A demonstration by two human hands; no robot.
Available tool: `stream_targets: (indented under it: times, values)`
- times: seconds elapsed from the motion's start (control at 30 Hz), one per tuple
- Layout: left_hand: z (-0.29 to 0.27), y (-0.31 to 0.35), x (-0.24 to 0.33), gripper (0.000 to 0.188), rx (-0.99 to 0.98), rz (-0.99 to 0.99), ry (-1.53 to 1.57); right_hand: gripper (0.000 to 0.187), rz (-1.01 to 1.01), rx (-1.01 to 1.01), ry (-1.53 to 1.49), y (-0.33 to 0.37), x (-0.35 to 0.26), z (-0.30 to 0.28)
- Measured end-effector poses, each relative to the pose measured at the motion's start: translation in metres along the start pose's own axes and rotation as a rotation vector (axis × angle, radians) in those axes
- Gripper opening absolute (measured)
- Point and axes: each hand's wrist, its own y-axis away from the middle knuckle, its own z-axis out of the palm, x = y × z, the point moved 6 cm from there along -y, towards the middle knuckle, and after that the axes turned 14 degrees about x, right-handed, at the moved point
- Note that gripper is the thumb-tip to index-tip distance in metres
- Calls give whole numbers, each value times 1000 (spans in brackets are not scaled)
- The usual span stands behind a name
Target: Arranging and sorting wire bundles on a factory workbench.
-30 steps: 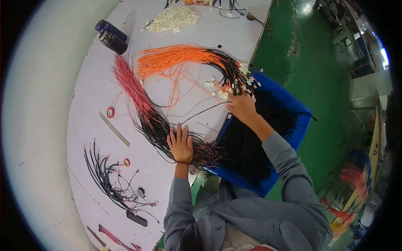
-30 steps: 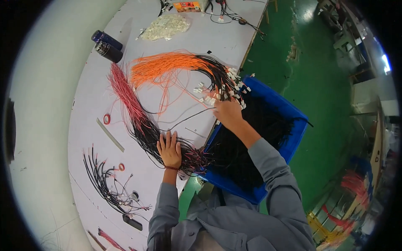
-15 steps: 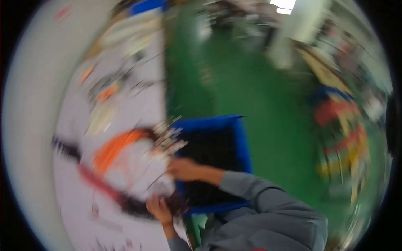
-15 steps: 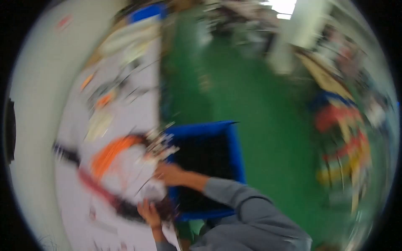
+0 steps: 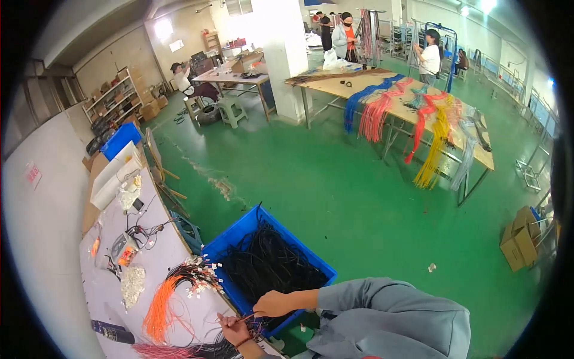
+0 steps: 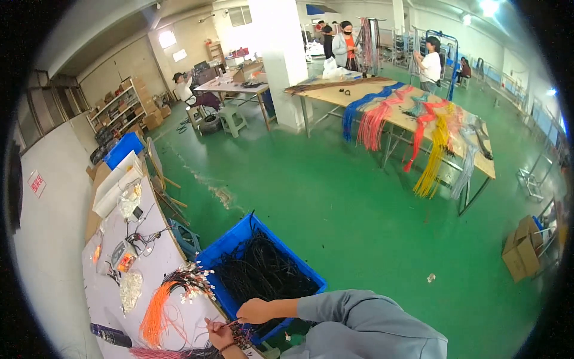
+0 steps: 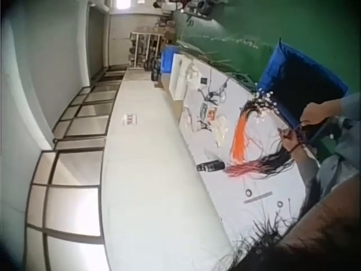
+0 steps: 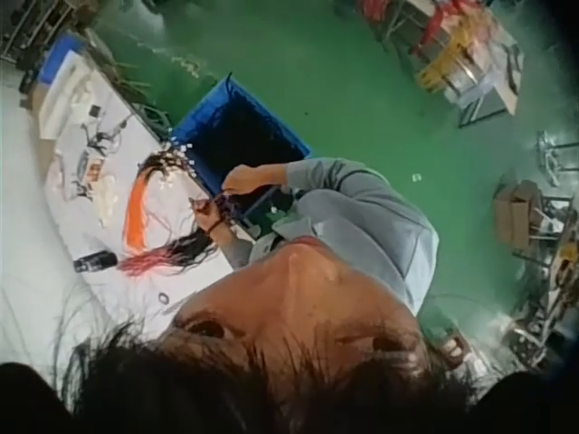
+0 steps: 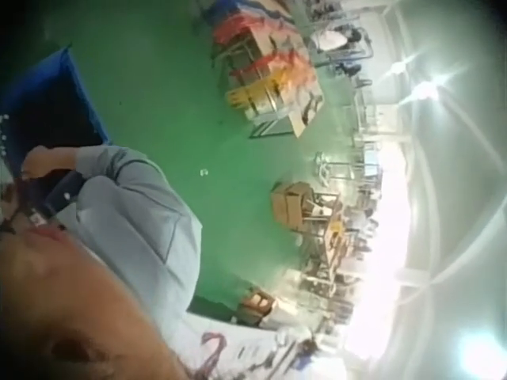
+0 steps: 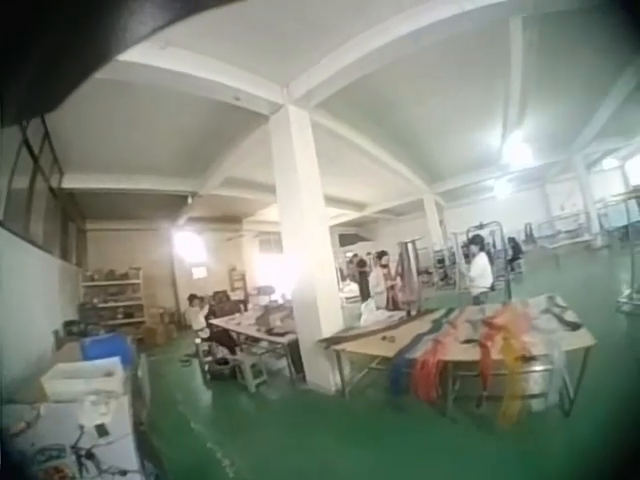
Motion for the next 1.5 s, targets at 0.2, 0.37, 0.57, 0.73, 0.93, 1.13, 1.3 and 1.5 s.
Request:
stream_targets:
  times: [0.2,0.37,0.57,0.73,0.93,1.13,1.3,1.5]
  values:
    - [-2,15,-4,33,-3,-69,135,28,99,-51,-127,72,-18,-15]
    - [2,47,3,30,24,-99,124,29,199,-100,-172,117,-13,-43]
    - [43,98,24,26,-307,-38,103,30,139,-19,-301,156,-20,-83]
    - [61,124,12,24,-406,-38,-20,28,63,-14,-199,198,4,-119]
    - [94,129,-42,26,-410,42,-48,30,372,109,-355,275,49,-170]
    - [124,129,-87,22,-434,36,-119,30,561,219,-466,338,84,-189]
    - [140,127,-111,22,-483,13,-206,33,663,231,-449,384,114,-186]
    - [177,162,-177,19,-490,-24,-327,31,804,238,-393,430,152,-165]
